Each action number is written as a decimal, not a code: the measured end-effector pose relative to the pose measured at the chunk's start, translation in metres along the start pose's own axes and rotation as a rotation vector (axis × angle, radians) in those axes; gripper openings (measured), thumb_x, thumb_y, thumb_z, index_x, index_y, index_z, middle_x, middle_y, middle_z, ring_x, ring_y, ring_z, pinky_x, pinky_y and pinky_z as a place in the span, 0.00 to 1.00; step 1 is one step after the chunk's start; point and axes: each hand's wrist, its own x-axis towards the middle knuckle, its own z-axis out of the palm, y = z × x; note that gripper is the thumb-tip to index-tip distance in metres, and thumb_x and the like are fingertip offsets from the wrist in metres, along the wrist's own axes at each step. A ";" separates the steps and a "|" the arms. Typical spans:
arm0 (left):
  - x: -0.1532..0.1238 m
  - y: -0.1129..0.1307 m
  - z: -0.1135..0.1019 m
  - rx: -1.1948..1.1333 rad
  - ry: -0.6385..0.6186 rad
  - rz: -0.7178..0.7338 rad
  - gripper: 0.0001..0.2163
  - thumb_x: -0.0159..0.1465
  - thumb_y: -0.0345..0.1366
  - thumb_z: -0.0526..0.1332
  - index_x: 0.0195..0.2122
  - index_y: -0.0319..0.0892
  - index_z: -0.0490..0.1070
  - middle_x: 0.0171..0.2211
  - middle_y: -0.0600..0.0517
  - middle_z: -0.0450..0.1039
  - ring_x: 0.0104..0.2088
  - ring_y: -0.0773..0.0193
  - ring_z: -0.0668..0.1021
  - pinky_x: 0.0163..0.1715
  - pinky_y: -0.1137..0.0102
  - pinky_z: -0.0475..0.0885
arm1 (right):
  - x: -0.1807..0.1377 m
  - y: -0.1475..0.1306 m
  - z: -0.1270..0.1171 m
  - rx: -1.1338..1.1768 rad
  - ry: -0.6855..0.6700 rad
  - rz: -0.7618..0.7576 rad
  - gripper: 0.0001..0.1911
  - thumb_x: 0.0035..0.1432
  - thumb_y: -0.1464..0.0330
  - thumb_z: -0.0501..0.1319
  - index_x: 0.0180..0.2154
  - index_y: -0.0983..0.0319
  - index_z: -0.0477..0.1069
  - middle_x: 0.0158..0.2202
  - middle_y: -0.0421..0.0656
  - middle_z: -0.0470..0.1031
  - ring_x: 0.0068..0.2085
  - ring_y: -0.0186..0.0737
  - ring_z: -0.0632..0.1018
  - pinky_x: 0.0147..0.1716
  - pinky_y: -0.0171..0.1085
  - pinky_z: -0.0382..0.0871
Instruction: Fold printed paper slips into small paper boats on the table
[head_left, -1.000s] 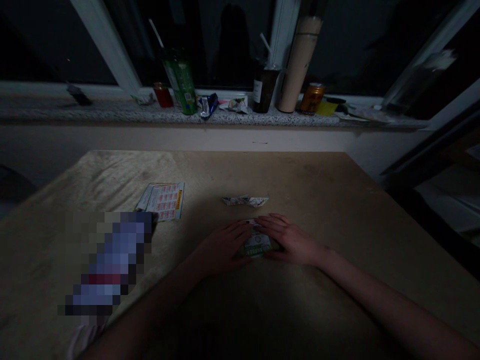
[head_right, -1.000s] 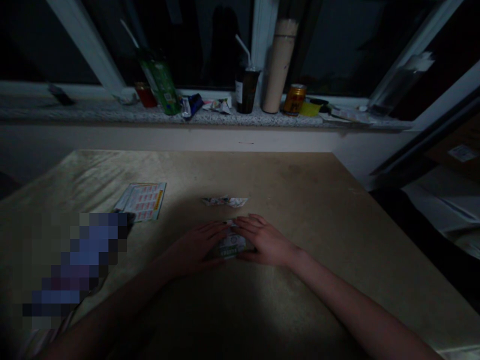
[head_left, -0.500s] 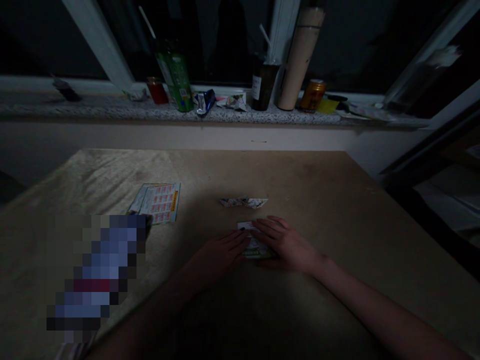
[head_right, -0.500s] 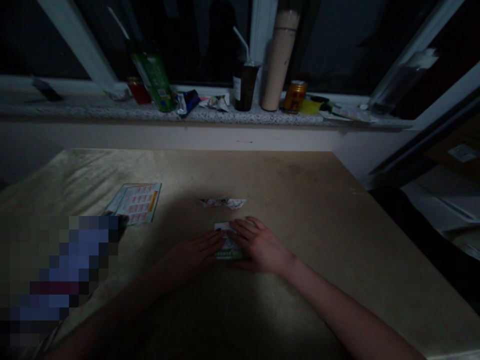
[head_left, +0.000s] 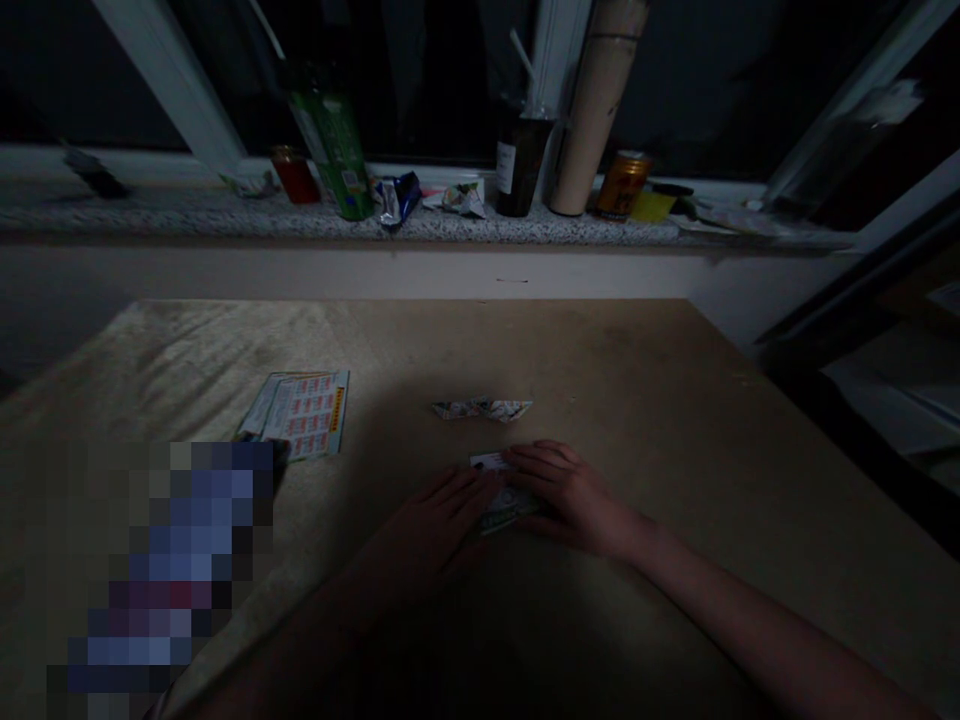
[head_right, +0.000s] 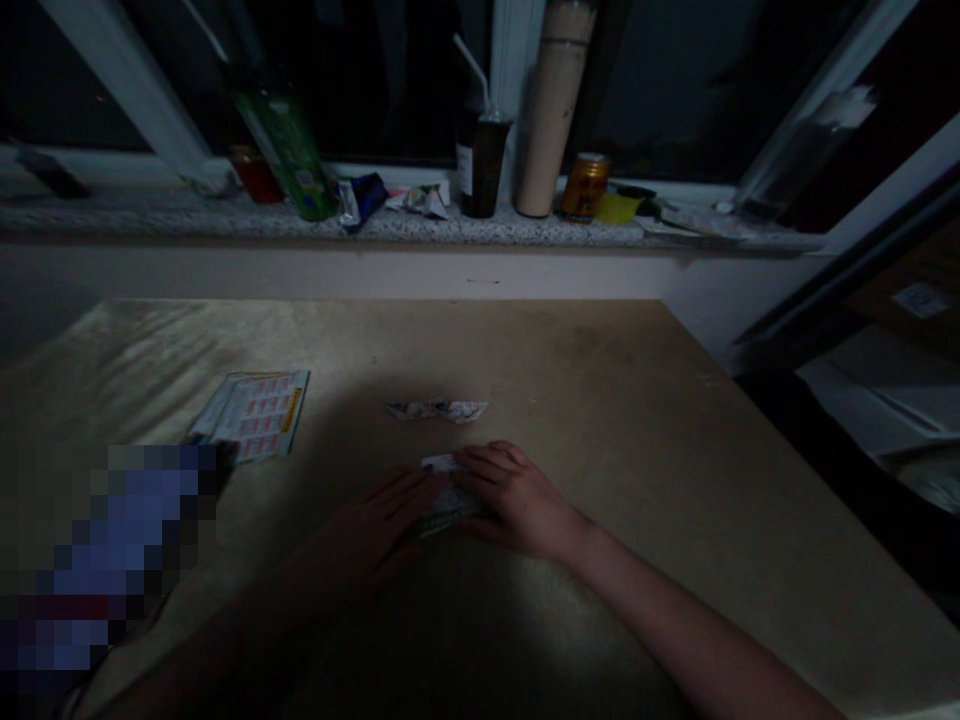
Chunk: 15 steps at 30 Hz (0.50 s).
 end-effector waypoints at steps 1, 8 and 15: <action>0.000 0.001 -0.001 0.027 0.017 0.004 0.28 0.66 0.39 0.53 0.64 0.40 0.44 0.64 0.46 0.48 0.63 0.58 0.53 0.61 0.60 0.52 | 0.000 0.000 0.000 0.022 0.011 0.007 0.23 0.60 0.60 0.56 0.55 0.61 0.64 0.57 0.48 0.66 0.58 0.45 0.64 0.57 0.48 0.54; 0.001 0.029 0.000 0.083 -0.045 0.248 0.24 0.65 0.31 0.51 0.63 0.46 0.50 0.64 0.52 0.51 0.63 0.59 0.54 0.62 0.63 0.51 | 0.005 -0.002 0.001 0.173 0.129 0.061 0.22 0.60 0.65 0.56 0.55 0.62 0.62 0.51 0.48 0.71 0.53 0.43 0.69 0.55 0.46 0.57; 0.002 0.041 0.017 -0.059 -0.092 0.216 0.37 0.61 0.41 0.57 0.65 0.35 0.39 0.66 0.46 0.39 0.65 0.55 0.45 0.62 0.61 0.47 | 0.007 0.000 0.004 0.236 0.174 0.118 0.18 0.61 0.66 0.57 0.52 0.61 0.65 0.48 0.47 0.72 0.50 0.44 0.69 0.52 0.45 0.60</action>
